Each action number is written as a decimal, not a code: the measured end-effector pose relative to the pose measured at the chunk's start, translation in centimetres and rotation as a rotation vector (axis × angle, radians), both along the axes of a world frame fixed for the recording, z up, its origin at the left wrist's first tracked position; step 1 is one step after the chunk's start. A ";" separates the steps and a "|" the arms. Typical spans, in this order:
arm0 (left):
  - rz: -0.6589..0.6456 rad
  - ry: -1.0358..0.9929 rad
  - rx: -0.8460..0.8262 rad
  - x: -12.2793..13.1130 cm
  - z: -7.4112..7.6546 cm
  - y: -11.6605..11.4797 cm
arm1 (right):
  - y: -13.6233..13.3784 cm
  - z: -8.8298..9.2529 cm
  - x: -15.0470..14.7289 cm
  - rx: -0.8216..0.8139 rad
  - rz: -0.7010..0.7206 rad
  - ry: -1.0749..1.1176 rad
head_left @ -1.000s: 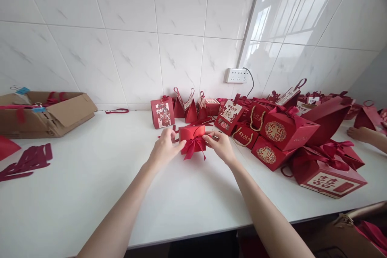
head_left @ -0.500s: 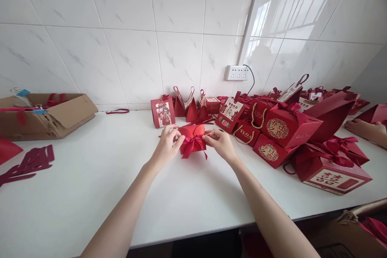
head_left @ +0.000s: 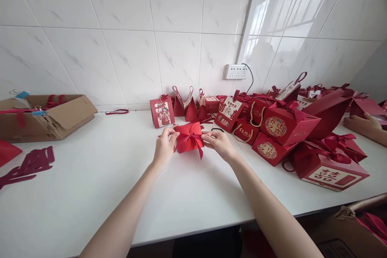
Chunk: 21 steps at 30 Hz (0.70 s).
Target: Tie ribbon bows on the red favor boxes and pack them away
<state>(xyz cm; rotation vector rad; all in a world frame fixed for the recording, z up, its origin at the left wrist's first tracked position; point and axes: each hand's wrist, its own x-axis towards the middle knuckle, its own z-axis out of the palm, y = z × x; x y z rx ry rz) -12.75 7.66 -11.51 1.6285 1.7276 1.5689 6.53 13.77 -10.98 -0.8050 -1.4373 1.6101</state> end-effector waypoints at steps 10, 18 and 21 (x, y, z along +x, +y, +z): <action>-0.098 -0.283 0.040 1.7 0.3 -0.2 | -0.4 0.0 -0.4 0.066 -0.068 -0.087; -0.034 -0.241 -0.084 2.2 0.5 -0.2 | -0.5 0.0 -0.4 0.075 -0.032 -0.088; -0.075 -0.285 -0.059 1.9 0.2 0.1 | -0.8 0.5 0.2 0.099 -0.014 -0.210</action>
